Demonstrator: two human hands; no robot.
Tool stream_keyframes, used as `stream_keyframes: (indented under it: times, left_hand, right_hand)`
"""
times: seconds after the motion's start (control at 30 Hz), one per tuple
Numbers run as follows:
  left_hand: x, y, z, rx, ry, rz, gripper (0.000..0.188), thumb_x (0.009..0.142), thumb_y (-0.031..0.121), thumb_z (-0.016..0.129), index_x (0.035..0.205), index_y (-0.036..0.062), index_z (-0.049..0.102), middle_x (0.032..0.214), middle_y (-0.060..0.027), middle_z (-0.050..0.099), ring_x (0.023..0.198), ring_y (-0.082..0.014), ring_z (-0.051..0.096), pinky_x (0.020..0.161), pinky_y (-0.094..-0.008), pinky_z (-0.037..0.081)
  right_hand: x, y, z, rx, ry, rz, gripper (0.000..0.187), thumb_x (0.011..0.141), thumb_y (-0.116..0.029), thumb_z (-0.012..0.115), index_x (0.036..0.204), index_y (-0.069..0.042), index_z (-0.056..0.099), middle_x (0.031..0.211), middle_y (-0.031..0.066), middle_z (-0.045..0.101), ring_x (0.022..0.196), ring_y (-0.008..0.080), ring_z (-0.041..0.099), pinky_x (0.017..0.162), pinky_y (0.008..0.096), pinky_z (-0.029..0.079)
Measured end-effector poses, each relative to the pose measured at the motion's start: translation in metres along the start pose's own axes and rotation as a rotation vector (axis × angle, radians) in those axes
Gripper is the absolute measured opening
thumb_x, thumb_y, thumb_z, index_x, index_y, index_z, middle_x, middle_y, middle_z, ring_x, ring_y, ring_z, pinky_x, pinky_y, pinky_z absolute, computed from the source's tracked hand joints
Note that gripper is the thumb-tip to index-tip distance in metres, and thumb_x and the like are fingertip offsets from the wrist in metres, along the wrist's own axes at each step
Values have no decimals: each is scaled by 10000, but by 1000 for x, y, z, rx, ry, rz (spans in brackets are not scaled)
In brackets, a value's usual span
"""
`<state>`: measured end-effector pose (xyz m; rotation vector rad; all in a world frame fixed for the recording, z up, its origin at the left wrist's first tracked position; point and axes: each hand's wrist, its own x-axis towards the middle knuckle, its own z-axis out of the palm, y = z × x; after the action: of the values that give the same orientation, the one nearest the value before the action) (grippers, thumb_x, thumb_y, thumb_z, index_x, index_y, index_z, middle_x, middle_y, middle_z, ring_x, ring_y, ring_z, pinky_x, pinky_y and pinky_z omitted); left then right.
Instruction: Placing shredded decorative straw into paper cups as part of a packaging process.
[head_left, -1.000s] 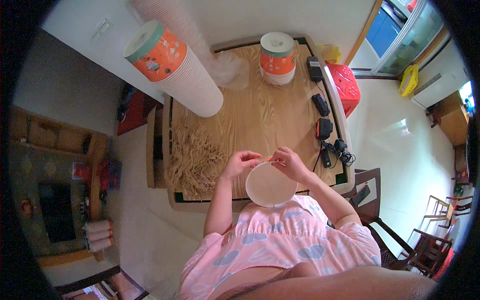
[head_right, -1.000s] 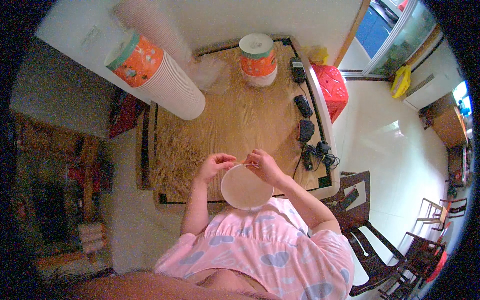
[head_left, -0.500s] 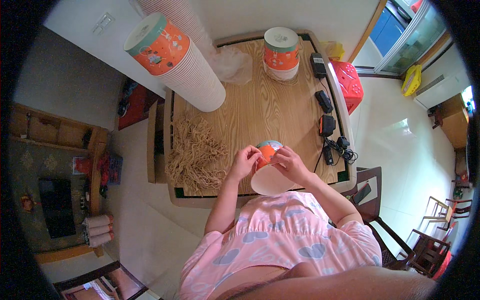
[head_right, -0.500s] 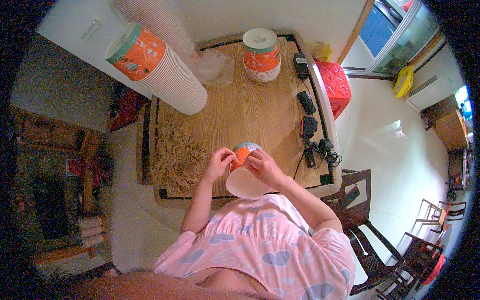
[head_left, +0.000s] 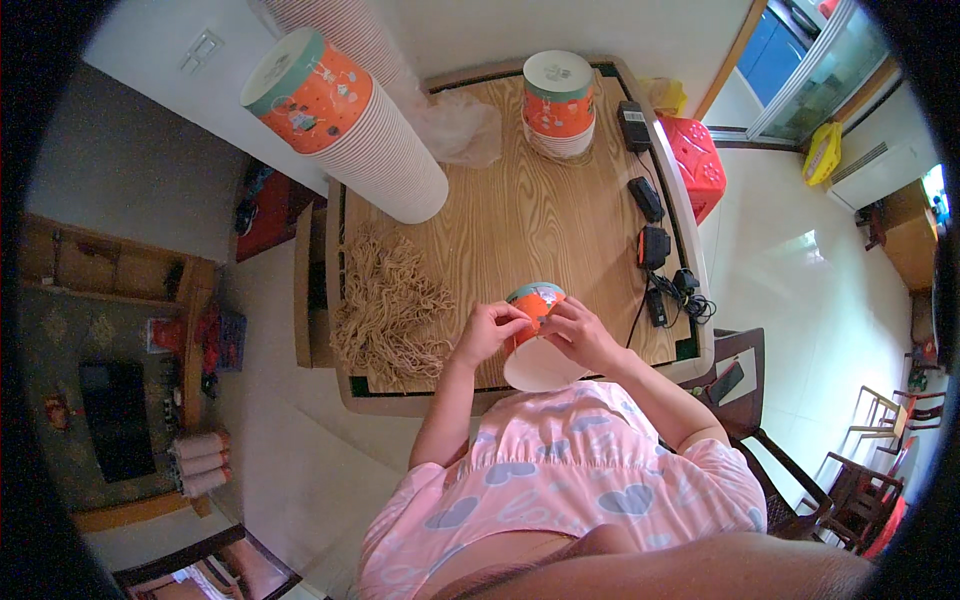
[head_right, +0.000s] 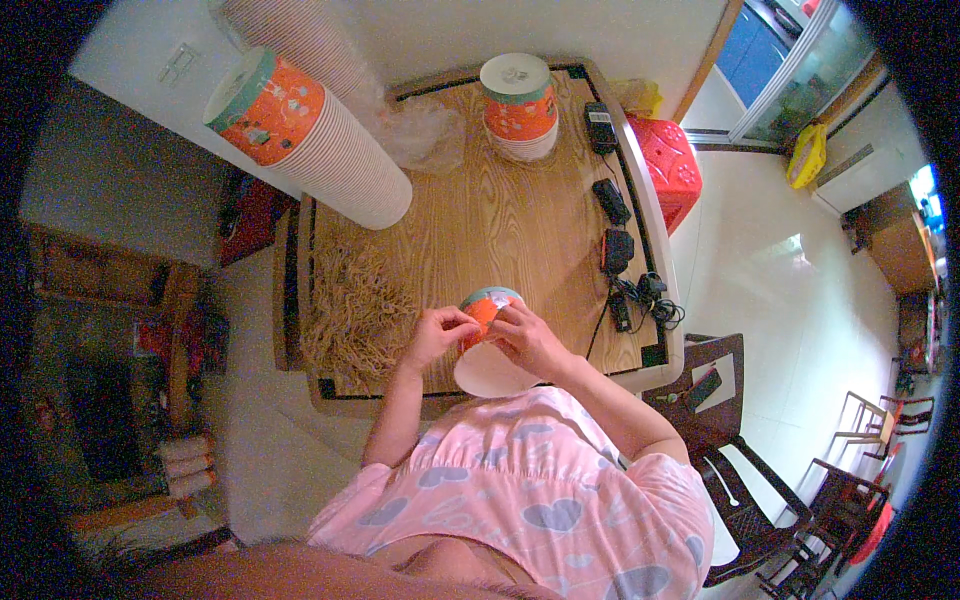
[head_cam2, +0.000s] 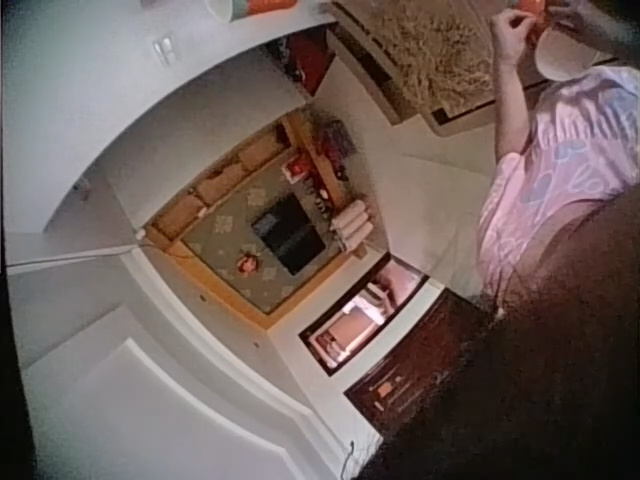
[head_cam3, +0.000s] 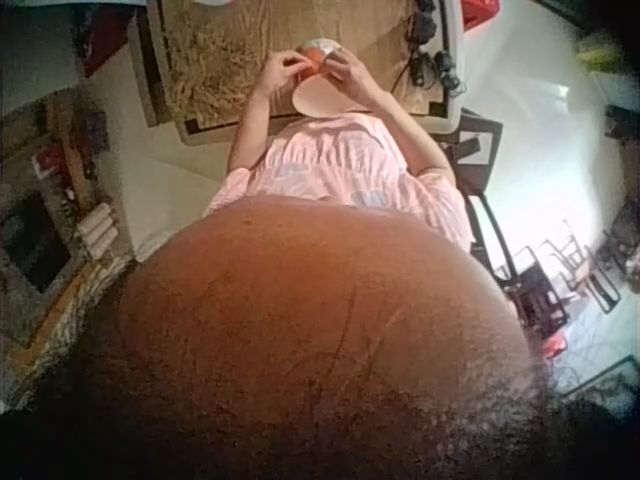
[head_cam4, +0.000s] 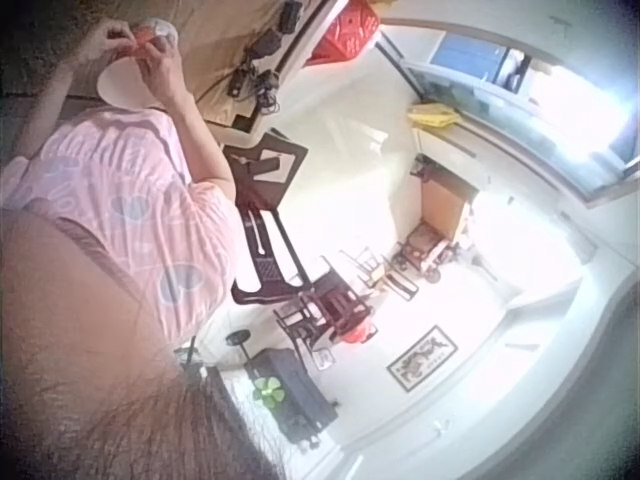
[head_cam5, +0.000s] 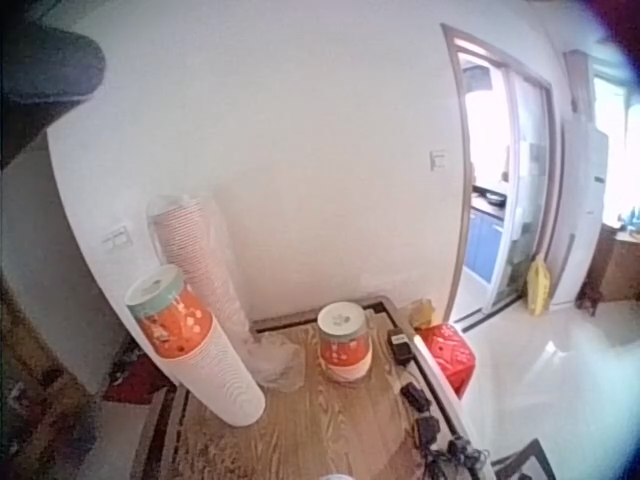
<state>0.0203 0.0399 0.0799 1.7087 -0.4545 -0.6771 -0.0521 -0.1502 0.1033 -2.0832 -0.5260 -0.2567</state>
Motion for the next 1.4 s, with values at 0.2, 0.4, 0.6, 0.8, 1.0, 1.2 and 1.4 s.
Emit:
stream_keyframes:
  times: [0.2, 0.4, 0.6, 0.8, 1.0, 1.2, 1.4]
  left_hand:
    - [2, -10, 3, 7, 53, -12, 73, 750, 66, 636, 775, -2, 627, 717, -23, 613, 642, -75, 551, 583, -211, 450]
    - [0, -5, 0, 10, 101, -21, 66, 749, 62, 626, 776, 2, 631, 727, -29, 615, 677, -95, 558, 633, -235, 454]
    - [4, 9, 7, 291, 154, 136, 69, 729, 43, 618, 788, 9, 630, 738, -88, 592, 676, -175, 584, 607, -270, 459]
    - [6, 11, 6, 424, 150, 191, 81, 724, 56, 618, 797, 25, 633, 752, -113, 584, 694, -234, 588, 622, -306, 466]
    - [3, 12, 1, 498, 109, 192, 86, 727, 64, 616, 802, 28, 638, 757, -110, 586, 700, -236, 583, 635, -312, 463]
    - [1, 14, -2, 447, 112, 178, 76, 723, 55, 614, 791, 24, 631, 749, -109, 584, 695, -239, 579, 629, -308, 459]
    - [4, 11, -1, 436, 177, 218, 64, 717, 45, 613, 776, 20, 619, 738, -108, 580, 694, -244, 580, 618, -311, 458]
  right_hand:
    - [-4, 0, 1, -22, -33, 105, 265, 681, -23, 596, 938, -67, 545, 941, 113, 529, 928, 324, 477, 791, 393, 427]
    - [-2, -2, 0, -44, -43, 84, 284, 665, -25, 598, 941, -73, 550, 956, 104, 522, 896, 314, 483, 770, 394, 427]
    - [-1, -2, 1, -32, -65, 90, 305, 651, -8, 584, 947, -74, 554, 970, 103, 518, 892, 313, 484, 778, 394, 419]
    - [0, -6, 2, -31, -75, 108, 305, 655, -18, 575, 954, -71, 547, 1003, 110, 506, 926, 325, 479, 801, 404, 409]
    - [-3, -3, 2, -38, -77, 138, 305, 643, -23, 583, 942, -69, 545, 1012, 109, 506, 928, 326, 475, 799, 406, 412]
    - [-1, -4, 0, -36, -56, 104, 271, 636, -18, 583, 901, -66, 549, 968, 104, 517, 916, 315, 472, 788, 390, 416]
    - [0, -1, 3, -46, -58, 90, 243, 634, -11, 578, 870, -64, 550, 929, 103, 513, 895, 306, 474, 776, 382, 418]
